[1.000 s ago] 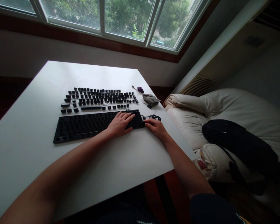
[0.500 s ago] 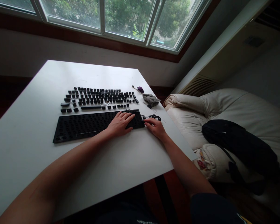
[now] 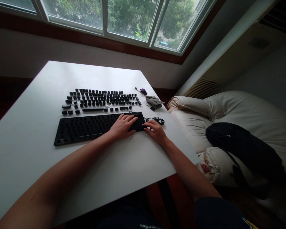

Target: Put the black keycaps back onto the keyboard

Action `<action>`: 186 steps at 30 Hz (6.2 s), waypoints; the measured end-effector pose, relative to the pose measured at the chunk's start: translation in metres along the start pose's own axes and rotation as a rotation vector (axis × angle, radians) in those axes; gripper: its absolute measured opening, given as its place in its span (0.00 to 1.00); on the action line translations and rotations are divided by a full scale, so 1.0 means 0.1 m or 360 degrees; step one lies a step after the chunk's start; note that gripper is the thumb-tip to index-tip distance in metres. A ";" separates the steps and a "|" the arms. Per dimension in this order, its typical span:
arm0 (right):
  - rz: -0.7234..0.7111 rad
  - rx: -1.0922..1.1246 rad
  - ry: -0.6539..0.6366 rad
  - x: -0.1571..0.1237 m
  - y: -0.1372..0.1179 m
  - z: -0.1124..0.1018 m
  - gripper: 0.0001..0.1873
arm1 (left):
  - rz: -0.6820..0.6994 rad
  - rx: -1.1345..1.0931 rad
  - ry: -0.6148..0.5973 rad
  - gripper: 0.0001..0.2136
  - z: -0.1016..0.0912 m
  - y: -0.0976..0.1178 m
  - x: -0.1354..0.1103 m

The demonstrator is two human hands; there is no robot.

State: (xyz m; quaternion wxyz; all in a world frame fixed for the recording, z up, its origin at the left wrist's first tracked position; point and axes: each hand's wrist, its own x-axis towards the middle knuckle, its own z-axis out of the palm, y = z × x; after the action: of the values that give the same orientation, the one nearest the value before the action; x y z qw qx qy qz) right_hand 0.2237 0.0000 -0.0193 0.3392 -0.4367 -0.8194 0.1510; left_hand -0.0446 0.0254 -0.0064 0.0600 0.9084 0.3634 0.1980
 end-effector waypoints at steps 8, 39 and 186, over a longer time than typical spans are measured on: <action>-0.0006 0.0007 -0.0049 0.02 -0.01 0.00 0.11 | -0.0004 0.0001 0.0000 0.33 0.01 -0.01 0.00; 0.0003 -0.0014 -0.0072 0.03 -0.06 -0.02 0.11 | 0.0006 0.0014 0.0005 0.32 0.02 -0.01 0.00; 0.0014 0.0075 0.0014 0.05 -0.03 -0.12 0.07 | -0.0010 0.0114 -0.0189 0.39 -0.10 -0.11 -0.07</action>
State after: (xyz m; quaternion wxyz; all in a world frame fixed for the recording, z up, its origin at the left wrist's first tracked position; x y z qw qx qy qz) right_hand 0.2281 0.0024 -0.0072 0.3524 -0.4328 -0.8122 0.1698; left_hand -0.0605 0.0281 -0.0028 0.0495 0.9190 0.3688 0.1305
